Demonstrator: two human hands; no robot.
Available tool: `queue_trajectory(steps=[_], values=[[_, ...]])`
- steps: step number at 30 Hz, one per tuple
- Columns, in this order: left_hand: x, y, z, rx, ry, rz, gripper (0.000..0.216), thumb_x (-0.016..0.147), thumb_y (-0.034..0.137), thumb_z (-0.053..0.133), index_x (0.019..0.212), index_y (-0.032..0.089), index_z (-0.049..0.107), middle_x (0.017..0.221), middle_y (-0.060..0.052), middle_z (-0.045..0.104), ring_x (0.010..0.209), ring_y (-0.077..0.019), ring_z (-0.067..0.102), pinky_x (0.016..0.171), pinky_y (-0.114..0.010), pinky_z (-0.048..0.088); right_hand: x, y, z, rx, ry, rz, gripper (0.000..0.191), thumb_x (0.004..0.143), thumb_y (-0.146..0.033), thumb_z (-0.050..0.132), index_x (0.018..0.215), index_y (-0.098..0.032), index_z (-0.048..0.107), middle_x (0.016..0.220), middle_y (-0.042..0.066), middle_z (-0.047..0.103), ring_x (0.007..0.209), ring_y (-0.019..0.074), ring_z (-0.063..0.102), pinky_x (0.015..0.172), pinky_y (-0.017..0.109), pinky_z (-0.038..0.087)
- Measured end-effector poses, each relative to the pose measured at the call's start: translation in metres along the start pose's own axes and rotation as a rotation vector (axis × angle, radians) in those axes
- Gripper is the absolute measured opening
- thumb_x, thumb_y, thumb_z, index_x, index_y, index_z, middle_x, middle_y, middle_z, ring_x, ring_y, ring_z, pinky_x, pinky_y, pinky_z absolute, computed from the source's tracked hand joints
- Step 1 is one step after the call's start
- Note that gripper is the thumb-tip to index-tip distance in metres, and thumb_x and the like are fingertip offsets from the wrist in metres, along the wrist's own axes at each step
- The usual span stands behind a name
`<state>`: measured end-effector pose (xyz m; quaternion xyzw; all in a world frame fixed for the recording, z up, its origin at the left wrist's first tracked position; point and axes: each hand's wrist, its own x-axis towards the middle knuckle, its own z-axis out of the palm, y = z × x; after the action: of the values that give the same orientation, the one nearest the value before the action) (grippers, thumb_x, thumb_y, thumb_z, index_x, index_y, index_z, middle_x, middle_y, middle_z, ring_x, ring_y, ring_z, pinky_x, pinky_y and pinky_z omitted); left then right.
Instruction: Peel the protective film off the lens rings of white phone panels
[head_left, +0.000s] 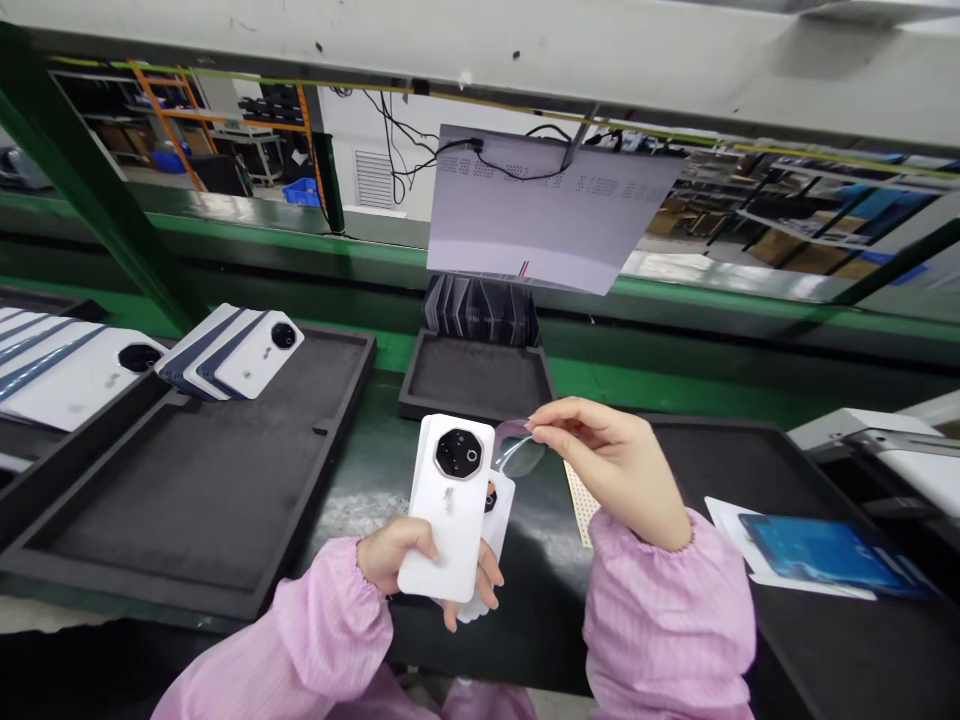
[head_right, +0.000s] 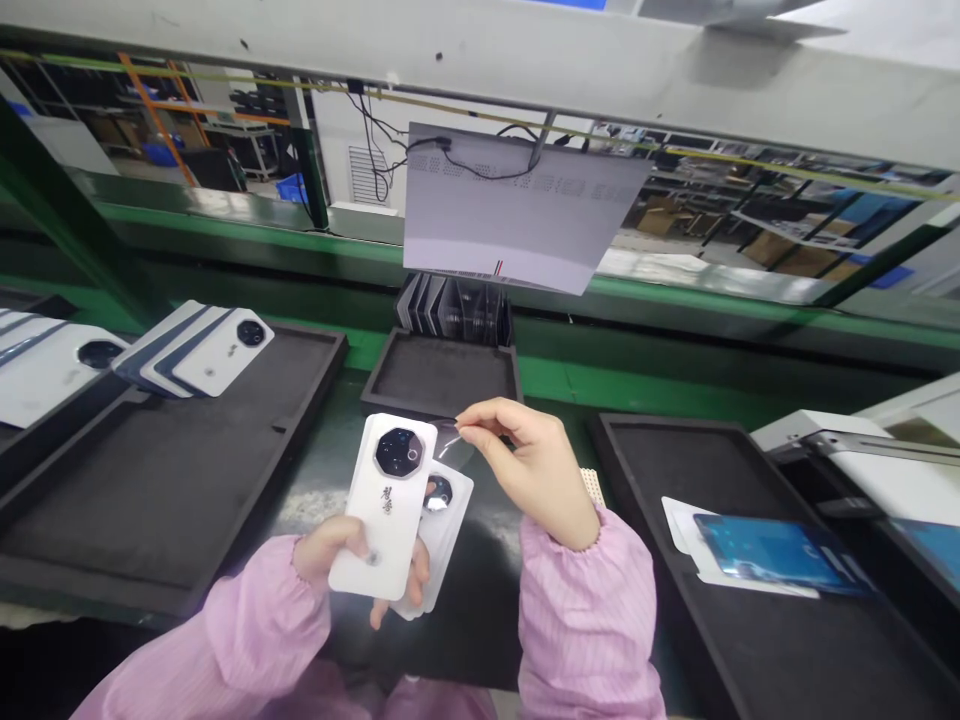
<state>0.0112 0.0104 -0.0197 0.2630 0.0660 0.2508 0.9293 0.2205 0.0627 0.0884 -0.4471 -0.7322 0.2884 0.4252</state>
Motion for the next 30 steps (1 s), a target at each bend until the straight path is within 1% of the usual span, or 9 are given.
queue_trajectory(steps=[2, 4, 7, 10, 14, 19, 25, 30], values=[[0.0, -0.001, 0.0, 0.011, 0.008, -0.024, 0.054, 0.058, 0.017, 0.046, 0.11, 0.006, 0.055, 0.097, -0.018, 0.063, 0.089, -0.0306, 0.062, 0.047, -0.028, 0.052, 0.003, 0.001, 0.004, 0.005, -0.047, 0.001, 0.007, 0.079, -0.023, 0.059, 0.079, -0.02, 0.065, 0.078, 0.002, 0.068, 0.07, 0.0164, 0.063, 0.066, 0.029, 0.05], [0.001, -0.001, 0.0, 0.031, 0.016, -0.047, 0.048, 0.058, 0.017, 0.045, 0.102, 0.005, 0.059, 0.097, -0.018, 0.063, 0.088, -0.0295, 0.062, 0.047, -0.028, 0.052, 0.005, 0.002, 0.009, -0.001, -0.117, -0.001, 0.008, 0.079, -0.022, 0.058, 0.079, -0.02, 0.065, 0.075, 0.001, 0.067, 0.069, 0.0156, 0.063, 0.065, 0.028, 0.049], [0.001, -0.001, 0.002, 0.067, 0.026, -0.079, 0.044, 0.058, 0.016, 0.043, 0.097, 0.005, 0.061, 0.094, -0.017, 0.065, 0.083, -0.0269, 0.063, 0.047, -0.027, 0.05, 0.008, 0.003, 0.016, -0.032, -0.203, -0.009, 0.01, 0.081, -0.021, 0.055, 0.08, -0.021, 0.065, 0.074, 0.0, 0.067, 0.067, 0.015, 0.062, 0.064, 0.027, 0.048], [0.001, 0.0, 0.002, 0.082, 0.03, -0.101, 0.044, 0.058, 0.017, 0.043, 0.096, 0.006, 0.062, 0.093, -0.016, 0.065, 0.082, -0.026, 0.062, 0.047, -0.026, 0.05, 0.01, 0.005, 0.021, -0.065, -0.242, -0.027, 0.011, 0.08, -0.019, 0.054, 0.078, -0.021, 0.064, 0.072, 0.0, 0.066, 0.065, 0.0145, 0.06, 0.062, 0.027, 0.047], [0.001, 0.0, 0.001, 0.09, 0.025, -0.107, 0.044, 0.058, 0.018, 0.043, 0.096, 0.006, 0.062, 0.092, -0.016, 0.066, 0.081, -0.0253, 0.062, 0.047, -0.025, 0.048, 0.012, 0.006, 0.024, -0.07, -0.259, -0.045, 0.011, 0.079, -0.017, 0.054, 0.075, -0.021, 0.064, 0.07, -0.001, 0.066, 0.062, 0.0135, 0.059, 0.06, 0.026, 0.045], [0.002, 0.0, 0.002, 0.09, 0.016, -0.117, 0.049, 0.057, 0.018, 0.043, 0.1, 0.005, 0.062, 0.092, -0.016, 0.065, 0.083, -0.0253, 0.061, 0.045, -0.024, 0.046, 0.013, 0.006, 0.026, -0.06, -0.262, -0.055, 0.011, 0.079, -0.016, 0.054, 0.075, -0.021, 0.063, 0.071, -0.001, 0.067, 0.063, 0.0132, 0.06, 0.062, 0.026, 0.046], [0.002, 0.0, 0.003, 0.098, 0.023, -0.114, 0.049, 0.057, 0.018, 0.043, 0.1, 0.003, 0.062, 0.092, -0.016, 0.064, 0.082, -0.0251, 0.06, 0.043, -0.024, 0.045, 0.013, 0.007, 0.027, -0.063, -0.277, -0.068, 0.012, 0.078, -0.013, 0.054, 0.076, -0.02, 0.063, 0.075, -0.001, 0.067, 0.067, 0.0133, 0.06, 0.064, 0.026, 0.046], [0.002, -0.002, 0.001, 0.062, 0.041, -0.083, 0.05, 0.057, 0.015, 0.043, 0.104, 0.006, 0.06, 0.096, -0.016, 0.064, 0.086, -0.0283, 0.061, 0.044, -0.024, 0.047, 0.011, 0.005, 0.021, -0.019, -0.2, -0.063, 0.011, 0.081, -0.016, 0.053, 0.077, -0.02, 0.063, 0.075, 0.0, 0.066, 0.068, 0.0141, 0.061, 0.066, 0.026, 0.046]])
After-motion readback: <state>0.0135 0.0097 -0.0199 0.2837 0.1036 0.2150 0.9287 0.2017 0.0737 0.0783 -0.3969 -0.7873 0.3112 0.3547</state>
